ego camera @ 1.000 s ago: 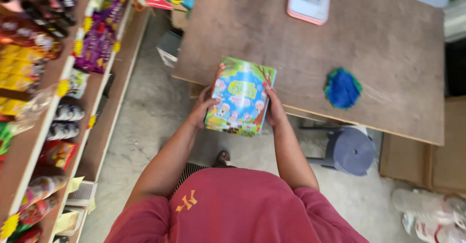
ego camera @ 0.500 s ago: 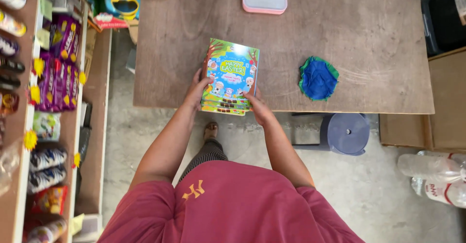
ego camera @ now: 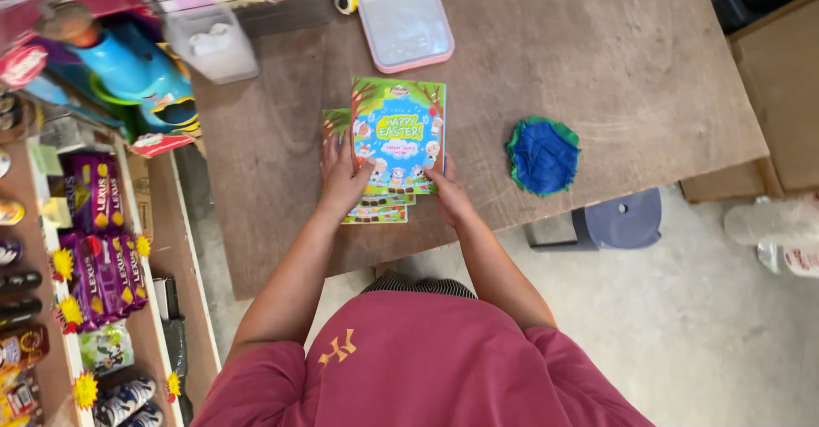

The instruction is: The person repeatedly takes packaged snack items from a shelf, wipes them with a cloth on a table, and returns them to the shelf. The items include KitKat bars and Easter-themed boxes. The person handles each item individually, wiping all sides before restocking.

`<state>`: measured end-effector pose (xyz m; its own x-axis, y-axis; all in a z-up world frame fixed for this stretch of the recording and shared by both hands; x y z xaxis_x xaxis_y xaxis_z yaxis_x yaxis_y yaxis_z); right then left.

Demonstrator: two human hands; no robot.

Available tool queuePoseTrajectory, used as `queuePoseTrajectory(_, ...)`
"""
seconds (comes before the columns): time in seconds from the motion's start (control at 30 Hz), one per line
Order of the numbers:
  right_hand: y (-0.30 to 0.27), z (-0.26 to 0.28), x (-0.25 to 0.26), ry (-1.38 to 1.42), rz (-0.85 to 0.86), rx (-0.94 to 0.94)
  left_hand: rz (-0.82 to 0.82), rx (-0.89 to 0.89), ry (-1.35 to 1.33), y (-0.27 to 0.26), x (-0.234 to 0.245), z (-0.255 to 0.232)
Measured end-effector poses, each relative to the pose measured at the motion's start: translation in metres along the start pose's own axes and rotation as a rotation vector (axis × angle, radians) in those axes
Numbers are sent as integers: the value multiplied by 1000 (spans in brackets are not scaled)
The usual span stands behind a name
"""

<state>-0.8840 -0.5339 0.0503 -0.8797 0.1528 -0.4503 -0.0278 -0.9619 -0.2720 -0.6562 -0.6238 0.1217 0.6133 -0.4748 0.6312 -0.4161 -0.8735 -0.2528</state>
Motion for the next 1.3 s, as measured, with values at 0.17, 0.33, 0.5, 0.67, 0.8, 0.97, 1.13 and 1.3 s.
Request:
queuePoseTrajectory(0.17, -22, 19, 47, 103, -66, 72, 73, -318, -507, 16, -35, -60)
queuePoseTrajectory(0.33, -50, 28, 137, -260, -176, 115, 204, -213, -969, 51, -115, -55)
queuePoseTrajectory(0.5, -83, 96, 162, -1524, -575, 259, 215, -36, -1071, 62, -175, -49)
queuePoseTrajectory(0.67, -87, 112, 187, -1662, -530, 100, 167, 33, -860, 61, -200, -44)
queuePoseTrajectory(0.8, -72, 107, 235, -1593, -569, 60, 19, -87, -462, 57, -195, -40)
queuePoseTrajectory(0.97, -70, 137, 199, -1348, -447, 273, 64, -55, -225, 47, -199, -26)
queuePoseTrajectory(1.13, -74, 146, 99, -1488, 8, 288, 32, -93, -89, 15, -177, -53)
queuePoseTrajectory(1.3, -52, 113, 66, -1743, 307, 230, 46, -45, -223, 13, -196, -24)
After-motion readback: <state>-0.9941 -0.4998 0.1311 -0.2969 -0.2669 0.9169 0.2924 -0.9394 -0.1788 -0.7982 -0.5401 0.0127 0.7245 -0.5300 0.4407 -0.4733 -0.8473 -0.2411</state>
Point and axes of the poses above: each hand's wrist, its own y-axis towards the middle knuckle, its own x-axis out of the back of the hand, z = x × y, the point moved 2 cm from there along y, towards the middle knuckle, and after that the axes turned 11 degrees about z, right-handed, at the moved point
